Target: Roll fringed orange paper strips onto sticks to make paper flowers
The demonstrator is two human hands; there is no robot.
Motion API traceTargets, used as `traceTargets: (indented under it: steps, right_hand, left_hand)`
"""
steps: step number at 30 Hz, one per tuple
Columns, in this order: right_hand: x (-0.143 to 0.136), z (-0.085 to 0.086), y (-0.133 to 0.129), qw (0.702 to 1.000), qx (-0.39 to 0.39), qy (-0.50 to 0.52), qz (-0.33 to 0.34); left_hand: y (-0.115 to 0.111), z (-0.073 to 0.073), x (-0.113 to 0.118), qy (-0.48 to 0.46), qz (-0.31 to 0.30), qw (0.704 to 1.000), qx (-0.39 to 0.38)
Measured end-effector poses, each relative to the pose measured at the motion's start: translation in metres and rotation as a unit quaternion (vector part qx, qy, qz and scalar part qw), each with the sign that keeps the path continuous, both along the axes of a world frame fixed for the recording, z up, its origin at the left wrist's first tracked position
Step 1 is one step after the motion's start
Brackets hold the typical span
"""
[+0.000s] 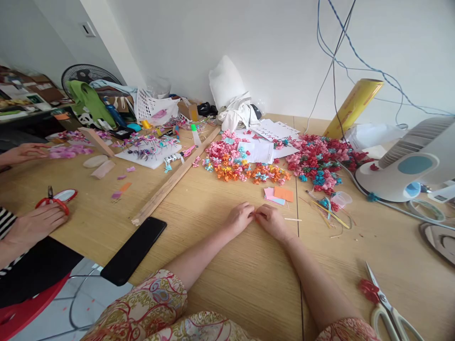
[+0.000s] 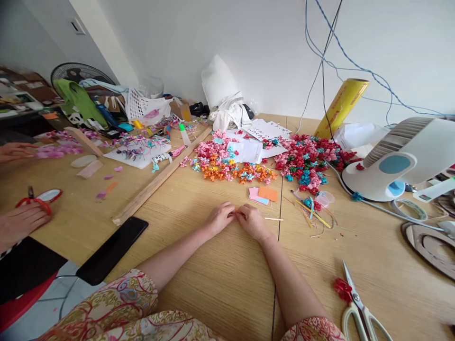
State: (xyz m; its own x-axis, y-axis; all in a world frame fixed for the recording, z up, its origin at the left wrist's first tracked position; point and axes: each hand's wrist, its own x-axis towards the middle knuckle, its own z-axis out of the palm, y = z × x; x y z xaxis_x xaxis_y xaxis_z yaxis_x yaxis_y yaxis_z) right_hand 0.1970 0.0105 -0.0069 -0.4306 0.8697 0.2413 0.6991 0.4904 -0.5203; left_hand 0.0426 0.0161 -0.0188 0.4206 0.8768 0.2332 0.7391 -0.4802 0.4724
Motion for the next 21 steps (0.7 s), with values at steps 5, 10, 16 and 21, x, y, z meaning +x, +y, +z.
traceTargets:
  steps: [5, 10, 16, 21]
  right_hand:
    - [0.002, 0.004, -0.001, 1.0, -0.001, -0.016, -0.002]
    - [0.001, 0.006, -0.003, 0.999, 0.014, -0.039, 0.009]
    - [-0.002, 0.003, -0.004, 0.999, 0.012, -0.035, 0.012]
    - [-0.004, -0.004, -0.001, 1.0, 0.018, -0.021, 0.003]
  left_hand:
    - [0.0, -0.006, -0.002, -0.022, -0.003, 1.0, 0.004]
    - [-0.001, -0.006, -0.003, -0.017, -0.007, 1.0, 0.015]
    - [-0.003, -0.005, -0.002, -0.007, -0.014, 1.0, 0.019]
    - [-0.003, -0.007, -0.002, -0.001, -0.011, 1.0, 0.007]
